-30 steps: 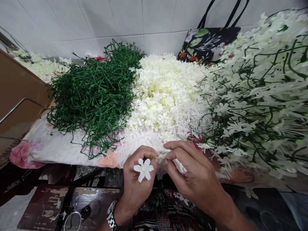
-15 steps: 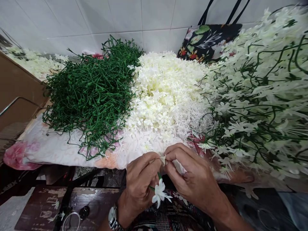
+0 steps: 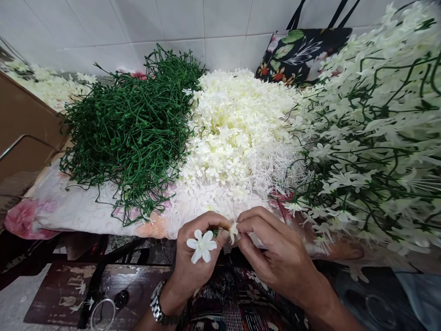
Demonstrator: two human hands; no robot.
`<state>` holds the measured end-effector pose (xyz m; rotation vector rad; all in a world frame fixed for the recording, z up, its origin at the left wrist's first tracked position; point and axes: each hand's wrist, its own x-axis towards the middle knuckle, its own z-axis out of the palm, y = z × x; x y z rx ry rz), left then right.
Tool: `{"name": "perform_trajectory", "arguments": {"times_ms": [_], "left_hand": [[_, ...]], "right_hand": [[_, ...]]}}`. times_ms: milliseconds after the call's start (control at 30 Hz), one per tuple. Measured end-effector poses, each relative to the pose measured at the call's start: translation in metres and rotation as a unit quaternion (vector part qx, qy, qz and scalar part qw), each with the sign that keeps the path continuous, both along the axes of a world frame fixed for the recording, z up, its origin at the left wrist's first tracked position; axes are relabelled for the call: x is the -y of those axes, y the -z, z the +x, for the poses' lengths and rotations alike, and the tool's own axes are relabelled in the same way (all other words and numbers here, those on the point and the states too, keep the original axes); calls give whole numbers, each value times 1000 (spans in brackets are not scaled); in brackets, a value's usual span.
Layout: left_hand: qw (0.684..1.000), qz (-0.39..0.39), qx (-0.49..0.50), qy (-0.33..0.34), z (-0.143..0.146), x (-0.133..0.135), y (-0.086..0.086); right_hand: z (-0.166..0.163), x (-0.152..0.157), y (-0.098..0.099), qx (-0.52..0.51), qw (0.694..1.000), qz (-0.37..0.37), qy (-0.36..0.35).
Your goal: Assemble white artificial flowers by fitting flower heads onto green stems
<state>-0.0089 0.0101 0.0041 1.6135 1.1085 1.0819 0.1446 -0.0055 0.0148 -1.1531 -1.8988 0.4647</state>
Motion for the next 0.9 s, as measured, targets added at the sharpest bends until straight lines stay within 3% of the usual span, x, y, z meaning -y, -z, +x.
{"name": "perform_trajectory", "arguments": {"times_ms": [333,433,633,900], "left_hand": [[998,19,54,8,4,2,4],[989,-56,135,6,4,2,11],[938,-191,286,-44,5,1,16],[955,-149,254,-48,7,6,17]], "right_hand": [[-4,-1,4,12,1000,27,-4],[-3,0,4,2,1000,18,-9],[0,1,6,-40,998,-49,12],[1,1,7,-109,989,-97,-34]]}}
